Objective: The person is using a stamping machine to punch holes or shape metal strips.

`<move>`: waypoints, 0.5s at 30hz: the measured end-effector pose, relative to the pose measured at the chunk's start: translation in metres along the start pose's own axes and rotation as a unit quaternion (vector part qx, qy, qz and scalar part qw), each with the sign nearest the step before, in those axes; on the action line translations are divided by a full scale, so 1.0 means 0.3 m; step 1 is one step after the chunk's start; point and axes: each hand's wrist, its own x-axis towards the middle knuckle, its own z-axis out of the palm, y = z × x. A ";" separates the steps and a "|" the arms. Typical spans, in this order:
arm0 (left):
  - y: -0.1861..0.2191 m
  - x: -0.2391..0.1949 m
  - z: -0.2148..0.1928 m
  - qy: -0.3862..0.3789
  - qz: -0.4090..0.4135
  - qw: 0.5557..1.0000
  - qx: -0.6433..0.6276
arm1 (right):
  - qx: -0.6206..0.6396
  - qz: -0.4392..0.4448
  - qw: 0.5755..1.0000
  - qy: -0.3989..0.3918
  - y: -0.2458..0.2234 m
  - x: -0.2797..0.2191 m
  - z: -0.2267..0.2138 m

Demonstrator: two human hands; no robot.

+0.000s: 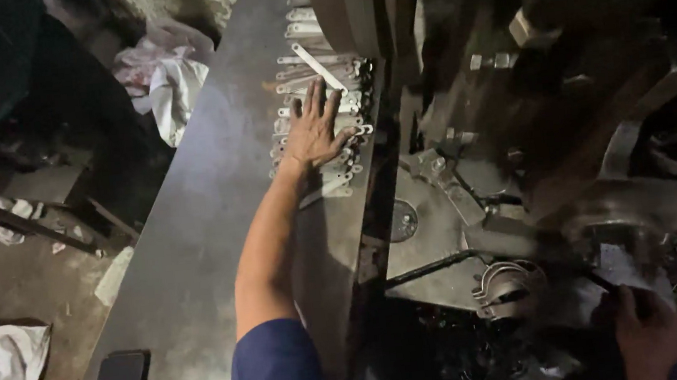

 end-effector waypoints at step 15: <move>0.033 -0.022 -0.083 -0.042 -0.002 0.999 -0.013 | 0.029 -0.084 0.987 0.131 -0.073 -0.038 0.014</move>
